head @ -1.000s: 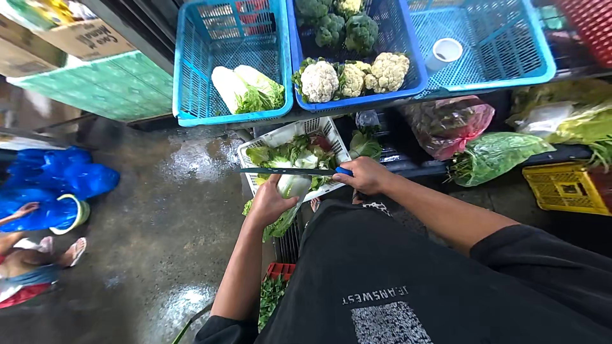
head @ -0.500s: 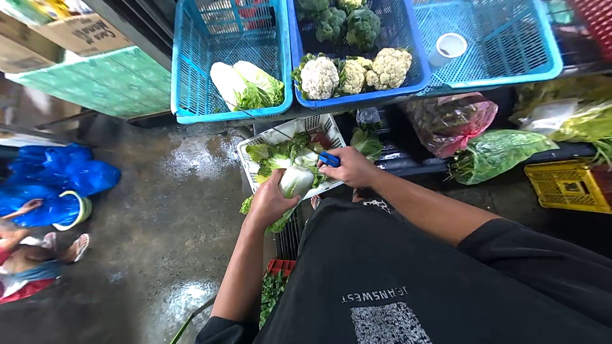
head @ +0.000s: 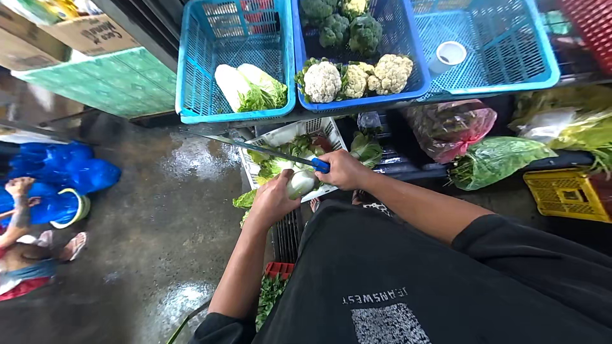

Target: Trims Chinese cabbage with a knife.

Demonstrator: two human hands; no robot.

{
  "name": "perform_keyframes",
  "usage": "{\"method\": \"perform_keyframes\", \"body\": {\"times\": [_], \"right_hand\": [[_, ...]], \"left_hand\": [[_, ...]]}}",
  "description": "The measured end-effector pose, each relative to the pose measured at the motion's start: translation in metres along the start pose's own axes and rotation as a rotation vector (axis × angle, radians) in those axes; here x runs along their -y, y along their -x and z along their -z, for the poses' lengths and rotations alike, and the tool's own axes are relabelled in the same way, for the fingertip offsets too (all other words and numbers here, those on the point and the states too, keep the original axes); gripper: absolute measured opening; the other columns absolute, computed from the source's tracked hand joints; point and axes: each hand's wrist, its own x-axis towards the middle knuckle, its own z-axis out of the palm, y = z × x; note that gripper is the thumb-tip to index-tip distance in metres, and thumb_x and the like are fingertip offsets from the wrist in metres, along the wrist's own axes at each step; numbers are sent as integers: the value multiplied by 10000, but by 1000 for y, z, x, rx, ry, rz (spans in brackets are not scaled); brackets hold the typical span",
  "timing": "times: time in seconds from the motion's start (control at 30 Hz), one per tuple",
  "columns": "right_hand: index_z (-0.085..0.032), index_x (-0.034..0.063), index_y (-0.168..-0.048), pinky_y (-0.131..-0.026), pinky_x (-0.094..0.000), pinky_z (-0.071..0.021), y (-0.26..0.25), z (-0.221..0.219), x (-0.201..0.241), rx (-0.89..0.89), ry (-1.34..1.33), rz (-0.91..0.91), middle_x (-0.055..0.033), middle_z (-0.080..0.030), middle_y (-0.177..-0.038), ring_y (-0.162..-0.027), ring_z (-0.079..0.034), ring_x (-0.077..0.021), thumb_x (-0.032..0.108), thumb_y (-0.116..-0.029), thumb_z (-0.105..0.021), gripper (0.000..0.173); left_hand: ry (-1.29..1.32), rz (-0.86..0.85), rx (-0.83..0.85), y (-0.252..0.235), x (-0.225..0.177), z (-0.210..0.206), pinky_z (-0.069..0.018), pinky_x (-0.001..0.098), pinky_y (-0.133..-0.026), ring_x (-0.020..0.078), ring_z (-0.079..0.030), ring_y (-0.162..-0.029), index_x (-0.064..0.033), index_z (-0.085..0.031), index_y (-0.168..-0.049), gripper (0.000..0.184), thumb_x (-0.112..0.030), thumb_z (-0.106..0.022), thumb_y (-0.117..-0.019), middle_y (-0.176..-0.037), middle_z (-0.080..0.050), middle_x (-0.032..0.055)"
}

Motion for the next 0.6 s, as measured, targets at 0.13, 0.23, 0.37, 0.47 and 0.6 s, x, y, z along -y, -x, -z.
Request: {"method": "perform_keyframes", "body": {"times": [0.13,0.23,0.37,0.47,0.6], "right_hand": [[-712,124,-889,-676,-512,-555,-16,-7,-10,-91,67,-114,-58,-675,-752,-724,-670,-225,325,-951,-709,210],[-713,106,-916,-669,-497,-556,-10,-6,-16,-118,-9,-145,-70,-670,-754,-707,-664,-225,322,-966,-696,222],[-741,98,-1034,-749,-461,-558,6,4,-33,-125,-137,-109,-78,-699,-860,-782,-663,-196,206,-971,-671,143],[-754,117,-1042,-747,-409,-563,21,10,-48,-236,-309,-130,-51,-715,-883,-775,-663,-142,194,-959,-690,130],[-747,107,-1055,-769,-396,-571,48,23,-78,-355,-401,-219,-50,-720,-905,-796,-670,-128,213,-952,-710,152]], "left_hand": [[68,-11,-68,6,5,-4,-575,522,-899,251,-712,-1025,-217,-550,-1411,715,-437,-813,-784,-1133,-726,78],[50,32,-83,8,13,-7,-575,516,-919,254,-707,-1064,-207,-535,-1431,742,-447,-804,-783,-1183,-717,84],[214,113,-137,7,18,-8,-575,491,-944,212,-705,-1063,-179,-540,-1422,761,-418,-839,-764,-1169,-718,78],[605,153,-297,1,20,-3,-599,431,-914,179,-703,-1031,-87,-528,-1403,776,-322,-857,-740,-1156,-699,106],[1307,129,-410,-21,4,31,-639,447,-831,243,-735,-944,-23,-478,-1397,533,-174,-702,-937,-1093,-719,155]]}}
